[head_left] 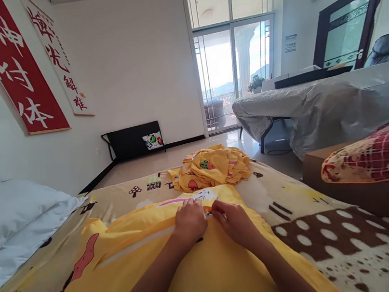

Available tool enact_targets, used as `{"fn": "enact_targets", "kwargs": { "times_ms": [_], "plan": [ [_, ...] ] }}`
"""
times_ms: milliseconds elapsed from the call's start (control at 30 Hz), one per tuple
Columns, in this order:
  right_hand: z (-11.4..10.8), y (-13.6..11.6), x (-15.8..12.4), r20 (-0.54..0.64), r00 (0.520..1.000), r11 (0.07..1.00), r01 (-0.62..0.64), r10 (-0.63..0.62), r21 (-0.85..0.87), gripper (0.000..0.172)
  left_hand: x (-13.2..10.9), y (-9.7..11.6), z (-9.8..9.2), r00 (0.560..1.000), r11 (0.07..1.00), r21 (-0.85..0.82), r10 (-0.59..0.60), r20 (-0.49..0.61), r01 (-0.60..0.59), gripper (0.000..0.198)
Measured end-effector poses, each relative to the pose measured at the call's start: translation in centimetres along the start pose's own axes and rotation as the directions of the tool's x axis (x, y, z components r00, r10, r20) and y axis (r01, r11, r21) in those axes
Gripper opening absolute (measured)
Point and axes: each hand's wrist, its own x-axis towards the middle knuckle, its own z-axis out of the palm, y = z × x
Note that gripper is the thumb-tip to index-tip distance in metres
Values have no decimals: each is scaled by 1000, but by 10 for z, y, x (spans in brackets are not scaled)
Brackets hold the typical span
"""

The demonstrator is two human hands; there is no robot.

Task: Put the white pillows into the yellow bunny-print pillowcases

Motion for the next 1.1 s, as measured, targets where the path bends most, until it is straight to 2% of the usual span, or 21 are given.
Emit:
{"fn": "enact_targets", "kwargs": {
  "times_ms": [67,167,333,433,667,800,933,1100],
  "plan": [
    [-3,-2,-2,-20,1000,1000,13,-13,15,20,4,7,7,1000,999,-38,-8,-24,7,29],
    [-6,-4,-3,-28,999,999,35,-34,34,21,5,5,15,997,995,-100,-29,-70,22,30],
    [-13,3,-1,63,995,989,72,-81,130,16,0,-5,23,994,988,-152,-8,-106,-9,30],
    [-20,13,1,71,996,988,46,-57,145,14,-3,-8,25,995,986,-164,16,-96,-31,31],
    [-31,30,4,152,988,980,-9,-21,199,12,-7,-10,25,998,992,-119,45,-54,-51,57],
    [-30,30,3,119,993,994,-17,3,110,13,-9,-10,26,997,995,-72,65,-43,-68,60],
    [-23,29,4,51,997,997,54,-51,-46,12,-10,-13,27,998,996,-62,59,-26,-60,60],
    [-9,26,6,51,998,998,-38,40,-55,10,-10,-14,25,999,996,-78,44,-12,-44,53]
  ]
}}
